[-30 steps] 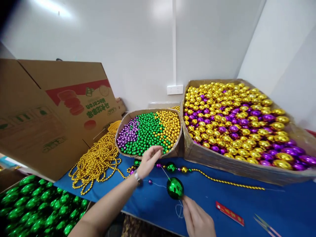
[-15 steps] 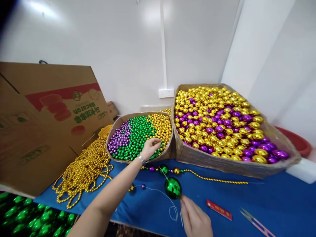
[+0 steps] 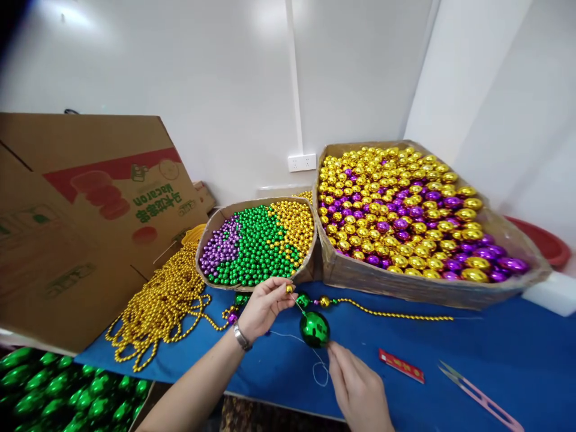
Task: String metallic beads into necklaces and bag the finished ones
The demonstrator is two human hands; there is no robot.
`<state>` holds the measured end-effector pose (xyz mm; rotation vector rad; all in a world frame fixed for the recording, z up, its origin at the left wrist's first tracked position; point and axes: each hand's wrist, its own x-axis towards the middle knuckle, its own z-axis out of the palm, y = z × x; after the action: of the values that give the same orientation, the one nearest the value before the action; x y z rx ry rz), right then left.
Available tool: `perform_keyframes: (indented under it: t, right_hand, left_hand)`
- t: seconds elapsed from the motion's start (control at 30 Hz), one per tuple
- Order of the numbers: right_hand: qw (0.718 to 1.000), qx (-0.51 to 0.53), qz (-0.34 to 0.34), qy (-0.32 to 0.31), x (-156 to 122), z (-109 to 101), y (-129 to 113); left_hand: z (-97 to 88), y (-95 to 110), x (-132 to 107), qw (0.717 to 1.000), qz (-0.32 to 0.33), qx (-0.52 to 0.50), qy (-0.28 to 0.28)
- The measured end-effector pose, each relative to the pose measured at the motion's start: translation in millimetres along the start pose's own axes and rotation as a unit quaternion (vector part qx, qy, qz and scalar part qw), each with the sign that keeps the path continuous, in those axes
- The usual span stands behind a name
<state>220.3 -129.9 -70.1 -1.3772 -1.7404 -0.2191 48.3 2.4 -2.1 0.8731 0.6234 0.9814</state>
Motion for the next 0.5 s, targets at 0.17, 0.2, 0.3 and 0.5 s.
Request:
perform_keyframes:
  t: [0.17, 0.2, 0.3, 0.5]
  right_hand:
    - [1.0, -0.027, 0.002, -0.012, -7, 2, 7]
    - [0.999, -0.036, 0.002, -0.013, -9, 3, 9]
    - [0.999, -0.026, 0.022, -0.024, -17, 14, 14]
    - [0.974, 0.074, 0.17, -0.133, -45, 41, 38]
  left_hand:
    - [2.0, 2, -3, 0.998, 0.03, 0.052, -0.013]
    - [1.8, 1, -4, 0.997, 0.04, 0.071, -0.01]
    - [-0.3, -13, -4, 0.993, 0.041, 0.111, 0.005]
    - [-9.9, -68, -3, 0.981, -0.022, 0.192, 0.019]
